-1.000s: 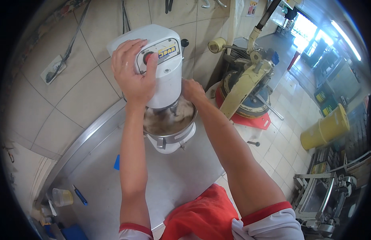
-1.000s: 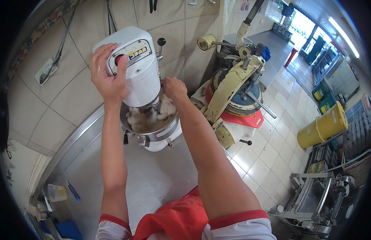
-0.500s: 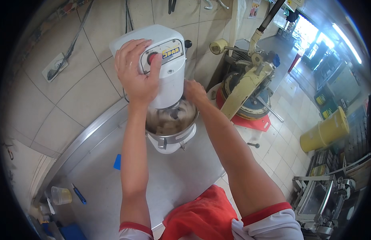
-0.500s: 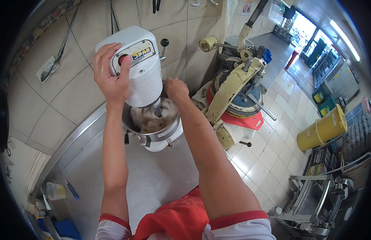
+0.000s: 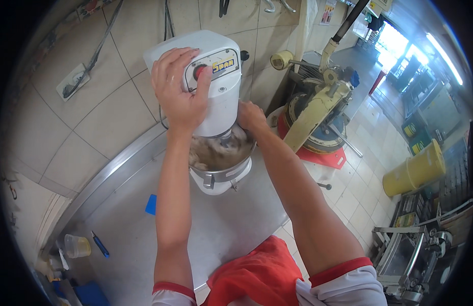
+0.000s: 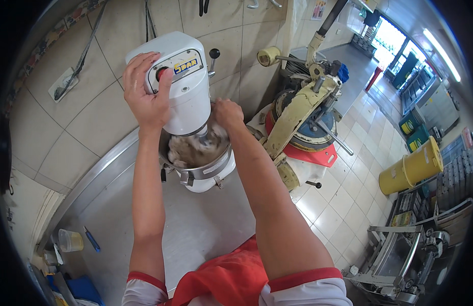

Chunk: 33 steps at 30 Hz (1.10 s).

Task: The person mixes dough in a stand mixer, scrapes the bowl with a blue scraper, and then removes the dough from the bowl to place it on a metal counter.

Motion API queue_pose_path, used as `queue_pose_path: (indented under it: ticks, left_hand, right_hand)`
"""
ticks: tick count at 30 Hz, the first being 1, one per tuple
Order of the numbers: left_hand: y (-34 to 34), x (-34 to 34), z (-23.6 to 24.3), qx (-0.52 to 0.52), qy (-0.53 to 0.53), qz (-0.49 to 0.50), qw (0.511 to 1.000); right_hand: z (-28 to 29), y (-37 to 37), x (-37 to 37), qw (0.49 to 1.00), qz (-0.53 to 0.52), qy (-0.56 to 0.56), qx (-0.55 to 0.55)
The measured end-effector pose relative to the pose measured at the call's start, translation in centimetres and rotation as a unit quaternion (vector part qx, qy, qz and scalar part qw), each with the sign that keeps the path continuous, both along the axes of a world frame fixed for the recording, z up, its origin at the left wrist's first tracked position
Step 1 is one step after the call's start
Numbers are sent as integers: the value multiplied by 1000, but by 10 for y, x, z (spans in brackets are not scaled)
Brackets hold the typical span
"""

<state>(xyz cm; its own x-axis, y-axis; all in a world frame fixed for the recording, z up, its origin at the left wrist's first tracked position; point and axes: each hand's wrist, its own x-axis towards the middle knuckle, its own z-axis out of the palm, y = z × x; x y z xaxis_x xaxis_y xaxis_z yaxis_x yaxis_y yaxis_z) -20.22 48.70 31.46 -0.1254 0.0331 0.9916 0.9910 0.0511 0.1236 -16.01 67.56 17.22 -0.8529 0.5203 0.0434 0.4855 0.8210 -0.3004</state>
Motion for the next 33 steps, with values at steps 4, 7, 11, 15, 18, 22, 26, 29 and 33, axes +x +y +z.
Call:
queue_pose_path:
  ticks: [4, 7, 11, 15, 18, 22, 26, 29, 33]
  left_hand:
    - [0, -1, -3, 15, -8, -17, 1000]
    - [2, -1, -1, 9, -4, -14, 1000]
    - [2, -1, 0, -5, -1, -3, 1000]
    - [5, -5, -2, 35, -3, -15, 999]
    - [5, -3, -2, 25, -5, -21, 999]
    - [1, 2, 0, -8, -7, 1, 1000]
    - [1, 0, -4, -2, -8, -18, 1000]
    - [1, 0, 0, -4, -12, -14, 1000]
    - [1, 0, -3, 7, -9, -21, 1000]
  right_hand:
    - [0, -1, 0, 1000, 4, -3, 5]
    - [-2, 3, -2, 1000, 3, 1, 0]
    - [3, -1, 3, 1000, -2, 6, 3]
    - [4, -3, 3, 1000, 3, 4, 3]
    - [0, 3, 0, 1000, 4, 1, 10]
    - [2, 1, 2, 1000, -7, 14, -7]
    - [0, -4, 5, 1000, -2, 0, -5]
    - [4, 0, 3, 1000, 0, 9, -4]
    - [1, -1, 3, 1000, 7, 4, 13]
